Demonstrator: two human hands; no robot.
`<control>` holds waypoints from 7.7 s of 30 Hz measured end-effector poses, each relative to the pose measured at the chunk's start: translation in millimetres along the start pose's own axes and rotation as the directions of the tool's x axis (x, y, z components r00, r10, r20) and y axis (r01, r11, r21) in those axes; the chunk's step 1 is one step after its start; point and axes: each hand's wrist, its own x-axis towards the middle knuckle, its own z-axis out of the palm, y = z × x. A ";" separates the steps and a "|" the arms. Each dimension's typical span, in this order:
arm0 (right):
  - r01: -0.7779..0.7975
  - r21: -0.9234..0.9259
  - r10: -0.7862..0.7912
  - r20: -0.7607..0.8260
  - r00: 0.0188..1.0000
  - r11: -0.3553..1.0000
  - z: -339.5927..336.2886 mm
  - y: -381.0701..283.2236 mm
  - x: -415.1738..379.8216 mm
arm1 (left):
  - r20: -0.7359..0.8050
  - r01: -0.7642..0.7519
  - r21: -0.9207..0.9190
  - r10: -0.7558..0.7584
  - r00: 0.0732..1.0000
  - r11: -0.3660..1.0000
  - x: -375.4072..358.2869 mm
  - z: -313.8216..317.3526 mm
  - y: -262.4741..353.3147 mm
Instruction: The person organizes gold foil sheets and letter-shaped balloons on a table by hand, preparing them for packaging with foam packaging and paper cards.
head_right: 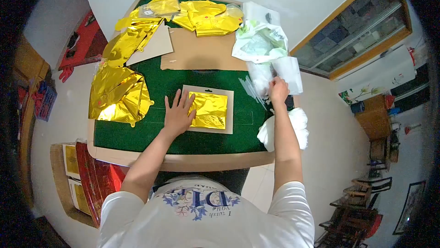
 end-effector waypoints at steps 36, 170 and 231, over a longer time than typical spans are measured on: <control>0.680 0.171 -0.626 -0.282 0.727 0.713 11.3 -148.4 -53.3 | 0.002 0.008 0.001 -0.008 1.000 1.000 0.9 2.0 -1.0; -0.399 0.672 0.115 0.426 0.897 0.625 -7.2 -70.2 -169.5 | -0.004 -0.273 -0.037 0.273 0.962 0.961 120.3 -7.2 -31.3; -0.251 0.609 0.033 0.345 0.938 0.752 -9.8 -103.2 -151.0 | 0.154 -0.427 0.104 0.410 0.899 0.898 147.0 -0.6 56.4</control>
